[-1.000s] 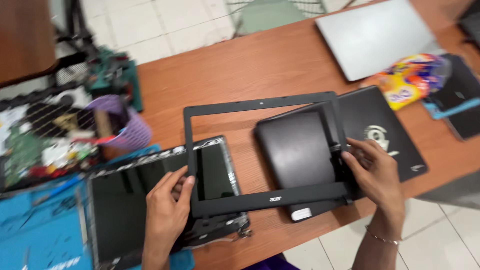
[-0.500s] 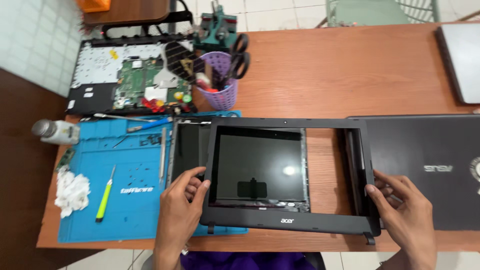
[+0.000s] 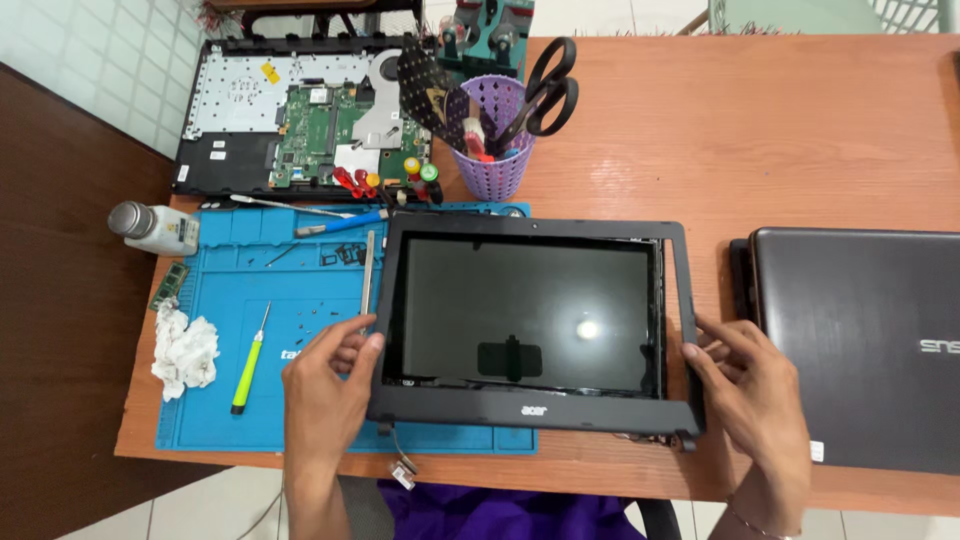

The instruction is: The person aligns and fits a black plastic bezel onto the screen assembly of a laptop by hand, pressing along the edges to secure it.

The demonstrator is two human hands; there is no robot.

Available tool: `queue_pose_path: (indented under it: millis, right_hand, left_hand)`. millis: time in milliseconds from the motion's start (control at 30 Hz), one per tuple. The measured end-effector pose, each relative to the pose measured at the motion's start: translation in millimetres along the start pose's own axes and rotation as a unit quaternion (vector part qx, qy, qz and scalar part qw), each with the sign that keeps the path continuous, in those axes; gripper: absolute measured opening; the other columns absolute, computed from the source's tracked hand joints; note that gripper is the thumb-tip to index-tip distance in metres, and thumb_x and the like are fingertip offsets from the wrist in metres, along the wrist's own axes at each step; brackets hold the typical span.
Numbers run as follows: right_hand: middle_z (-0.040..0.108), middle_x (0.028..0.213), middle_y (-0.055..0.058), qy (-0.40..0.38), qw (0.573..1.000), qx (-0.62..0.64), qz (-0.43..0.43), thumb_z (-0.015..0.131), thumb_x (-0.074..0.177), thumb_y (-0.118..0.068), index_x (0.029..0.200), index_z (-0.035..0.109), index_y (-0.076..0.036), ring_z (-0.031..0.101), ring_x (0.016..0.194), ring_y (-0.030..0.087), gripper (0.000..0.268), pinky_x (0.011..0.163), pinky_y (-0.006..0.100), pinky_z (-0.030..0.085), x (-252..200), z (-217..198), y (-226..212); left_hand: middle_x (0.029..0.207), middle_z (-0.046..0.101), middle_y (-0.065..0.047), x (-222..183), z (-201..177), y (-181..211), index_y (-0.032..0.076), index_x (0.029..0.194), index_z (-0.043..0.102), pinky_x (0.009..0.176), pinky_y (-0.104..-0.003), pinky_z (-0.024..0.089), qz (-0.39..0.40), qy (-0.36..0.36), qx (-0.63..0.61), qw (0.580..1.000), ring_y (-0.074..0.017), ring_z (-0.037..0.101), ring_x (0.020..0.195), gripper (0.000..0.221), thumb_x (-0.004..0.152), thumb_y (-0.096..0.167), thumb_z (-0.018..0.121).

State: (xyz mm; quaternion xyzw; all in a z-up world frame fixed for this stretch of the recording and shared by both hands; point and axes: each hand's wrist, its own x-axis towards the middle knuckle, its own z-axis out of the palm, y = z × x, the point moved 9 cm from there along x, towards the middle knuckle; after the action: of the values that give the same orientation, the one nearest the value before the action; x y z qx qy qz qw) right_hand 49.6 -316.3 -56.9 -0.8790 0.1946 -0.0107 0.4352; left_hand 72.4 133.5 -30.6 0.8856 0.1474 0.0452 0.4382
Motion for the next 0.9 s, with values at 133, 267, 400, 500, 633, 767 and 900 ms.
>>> queue_pose_path:
  millis: [133,267,400,500,633,767,900]
  right_hand:
    - [0.060,0.095,0.005,-0.016,0.997,0.056,-0.044,0.074,0.089,-0.006,0.130,0.069,-0.001,0.058,0.078,0.009,0.041,0.072,0.024,0.055,3.6,17.2,-2.0]
    - [0.060,0.097,0.005,-0.012,0.998,0.041,-0.054,0.074,0.091,-0.006,0.131,0.070,-0.001,0.056,0.082,0.009,0.040,0.076,0.024,0.054,7.7,24.6,1.9]
    - [0.060,0.097,0.004,-0.009,0.998,0.032,-0.055,0.074,0.092,-0.007,0.132,0.069,-0.001,0.054,0.082,0.008,0.040,0.076,0.023,0.053,8.8,28.0,3.3]
    - [0.060,0.097,0.004,-0.001,0.998,0.025,-0.054,0.075,0.093,-0.007,0.132,0.070,-0.001,0.054,0.080,0.009,0.040,0.072,0.025,0.049,6.6,29.4,0.1]
    - [0.062,0.097,0.003,0.005,0.998,0.013,-0.055,0.075,0.092,-0.005,0.134,0.069,-0.002,0.054,0.079,0.007,0.042,0.072,0.023,0.050,4.0,30.3,-2.7]
    - [0.060,0.100,0.002,0.012,0.996,0.068,-0.063,0.074,0.093,-0.001,0.134,0.069,-0.003,0.054,0.082,0.004,0.041,0.076,0.021,0.051,0.3,29.9,-3.4]
    - [0.061,0.102,0.002,0.015,0.995,0.077,-0.055,0.072,0.095,0.003,0.134,0.070,-0.003,0.052,0.083,0.004,0.040,0.074,0.021,0.049,-0.4,30.5,-1.6]
  left_hand:
    - [0.086,0.074,-0.008,13.2,0.6,-3.8,0.006,0.118,0.075,0.063,-0.029,0.055,0.038,-0.009,-0.008,0.999,-0.0133,0.065,0.069,0.029,0.090,0.013,0.073]
    - [0.084,0.074,-0.008,18.9,4.6,-13.7,0.007,0.118,0.075,0.062,-0.029,0.054,0.017,-0.026,-0.035,0.999,-0.0125,0.064,0.068,0.029,0.090,0.011,0.073]
    - [0.083,0.073,-0.007,20.4,8.4,-16.2,0.006,0.119,0.073,0.064,-0.028,0.054,0.033,-0.035,-0.038,0.998,-0.0122,0.065,0.070,0.029,0.090,0.010,0.073]
    - [0.084,0.072,-0.006,21.3,9.5,-18.6,0.005,0.120,0.073,0.066,-0.028,0.055,0.038,-0.038,-0.046,0.998,-0.0118,0.066,0.071,0.030,0.091,0.010,0.072]
    - [0.084,0.073,-0.006,21.3,9.9,-23.8,0.006,0.120,0.073,0.065,-0.028,0.054,0.029,-0.040,-0.042,0.998,-0.0117,0.067,0.072,0.030,0.091,0.010,0.073]
    - [0.084,0.073,-0.006,20.4,9.3,-24.0,0.005,0.119,0.073,0.066,-0.028,0.055,0.026,-0.035,-0.046,0.998,-0.0117,0.067,0.072,0.029,0.091,0.010,0.073]
    - [0.085,0.073,-0.006,18.4,7.4,-28.3,0.005,0.118,0.074,0.066,-0.028,0.055,0.013,-0.027,-0.071,0.997,-0.0114,0.066,0.074,0.028,0.091,0.011,0.074]
